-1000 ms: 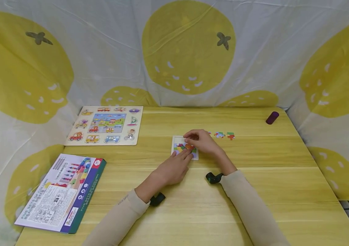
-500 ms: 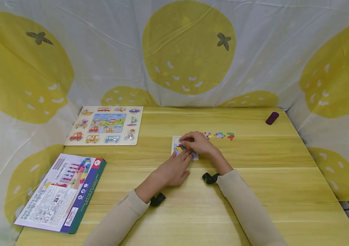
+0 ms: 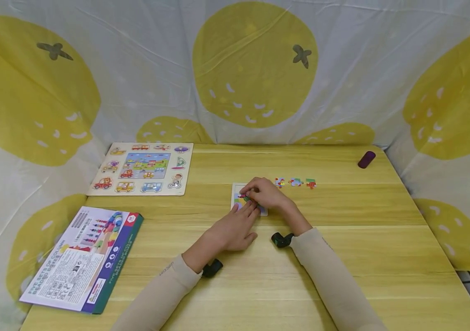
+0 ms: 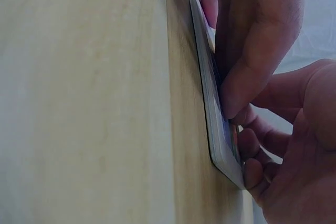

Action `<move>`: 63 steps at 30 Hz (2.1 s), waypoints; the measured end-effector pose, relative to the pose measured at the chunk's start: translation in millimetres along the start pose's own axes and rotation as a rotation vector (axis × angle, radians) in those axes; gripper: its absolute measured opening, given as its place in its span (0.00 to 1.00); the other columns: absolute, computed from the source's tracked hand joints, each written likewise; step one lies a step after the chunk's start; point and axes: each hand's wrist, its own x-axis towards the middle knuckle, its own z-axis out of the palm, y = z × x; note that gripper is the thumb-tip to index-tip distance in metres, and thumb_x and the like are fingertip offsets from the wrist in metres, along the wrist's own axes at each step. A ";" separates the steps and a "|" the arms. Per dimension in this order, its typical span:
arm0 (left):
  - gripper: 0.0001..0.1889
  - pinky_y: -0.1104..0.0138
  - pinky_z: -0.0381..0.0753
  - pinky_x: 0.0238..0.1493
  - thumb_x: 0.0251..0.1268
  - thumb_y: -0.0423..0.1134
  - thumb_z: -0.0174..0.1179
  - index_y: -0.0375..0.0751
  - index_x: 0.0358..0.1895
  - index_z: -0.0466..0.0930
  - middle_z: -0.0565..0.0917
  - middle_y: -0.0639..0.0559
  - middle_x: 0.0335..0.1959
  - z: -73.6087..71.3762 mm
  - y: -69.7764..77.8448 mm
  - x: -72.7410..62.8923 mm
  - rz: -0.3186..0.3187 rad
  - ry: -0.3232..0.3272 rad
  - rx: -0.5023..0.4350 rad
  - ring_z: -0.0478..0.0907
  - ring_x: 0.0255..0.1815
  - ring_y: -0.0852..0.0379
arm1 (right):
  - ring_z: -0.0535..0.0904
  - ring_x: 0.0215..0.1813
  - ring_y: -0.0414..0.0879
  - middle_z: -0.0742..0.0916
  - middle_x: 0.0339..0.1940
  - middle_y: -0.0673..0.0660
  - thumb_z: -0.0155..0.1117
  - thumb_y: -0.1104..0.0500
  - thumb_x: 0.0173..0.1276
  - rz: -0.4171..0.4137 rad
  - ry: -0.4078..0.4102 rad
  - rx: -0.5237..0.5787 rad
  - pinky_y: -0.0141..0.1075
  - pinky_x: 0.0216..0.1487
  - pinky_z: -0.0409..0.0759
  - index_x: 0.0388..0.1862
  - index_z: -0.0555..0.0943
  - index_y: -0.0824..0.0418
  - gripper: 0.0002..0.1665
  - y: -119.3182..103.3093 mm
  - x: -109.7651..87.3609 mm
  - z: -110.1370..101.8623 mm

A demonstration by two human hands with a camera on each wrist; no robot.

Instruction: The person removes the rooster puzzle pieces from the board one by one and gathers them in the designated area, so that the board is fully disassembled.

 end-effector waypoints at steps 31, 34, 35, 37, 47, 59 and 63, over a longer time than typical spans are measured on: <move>0.62 0.42 0.51 0.83 0.56 0.79 0.60 0.46 0.85 0.45 0.40 0.42 0.87 2.0 -4.0 -3.6 0.046 0.031 -0.048 0.38 0.87 0.48 | 0.83 0.41 0.45 0.89 0.37 0.51 0.68 0.58 0.73 0.010 0.021 0.103 0.39 0.48 0.81 0.44 0.87 0.54 0.04 2.8 -1.2 1.4; 0.62 0.43 0.50 0.83 0.56 0.79 0.60 0.48 0.85 0.44 0.39 0.43 0.87 2.9 -4.9 -3.4 0.044 0.030 -0.050 0.37 0.87 0.49 | 0.83 0.40 0.45 0.89 0.37 0.51 0.69 0.58 0.72 0.006 0.026 0.108 0.39 0.47 0.81 0.42 0.87 0.54 0.03 3.9 -0.2 1.7; 0.62 0.44 0.50 0.83 0.55 0.79 0.60 0.48 0.85 0.45 0.39 0.43 0.87 3.3 -5.2 -3.4 0.044 0.033 -0.051 0.38 0.87 0.49 | 0.84 0.40 0.45 0.89 0.37 0.52 0.69 0.59 0.72 0.007 0.030 0.118 0.38 0.47 0.81 0.42 0.87 0.54 0.03 4.2 0.0 1.6; 0.62 0.44 0.50 0.83 0.55 0.79 0.60 0.48 0.85 0.45 0.40 0.43 0.87 3.7 -5.6 -3.5 0.043 0.035 -0.060 0.38 0.88 0.49 | 0.84 0.39 0.46 0.89 0.37 0.53 0.67 0.60 0.73 0.008 0.039 0.145 0.38 0.45 0.82 0.42 0.86 0.55 0.03 4.9 -0.3 1.0; 0.62 0.45 0.52 0.83 0.54 0.81 0.59 0.49 0.85 0.48 0.45 0.42 0.86 2.6 -3.4 -1.0 0.025 0.034 -0.048 0.43 0.87 0.47 | 0.87 0.40 0.50 0.89 0.39 0.55 0.65 0.57 0.75 0.033 0.182 0.188 0.40 0.44 0.83 0.46 0.85 0.54 0.05 10.4 -16.6 -16.1; 0.62 0.47 0.51 0.84 0.52 0.82 0.59 0.51 0.85 0.49 0.47 0.45 0.87 2.2 -1.9 -2.5 0.002 0.044 -0.018 0.46 0.87 0.48 | 0.84 0.43 0.50 0.88 0.43 0.57 0.69 0.56 0.73 0.091 0.259 0.186 0.34 0.46 0.81 0.49 0.84 0.58 0.10 33.3 -50.4 -43.8; 0.62 0.47 0.51 0.84 0.53 0.82 0.58 0.50 0.85 0.49 0.46 0.45 0.87 3.6 -2.8 -2.1 0.002 0.051 -0.015 0.47 0.87 0.47 | 0.85 0.43 0.49 0.88 0.43 0.59 0.68 0.57 0.73 0.111 0.259 0.192 0.32 0.44 0.82 0.48 0.84 0.61 0.10 38.8 -59.2 -47.5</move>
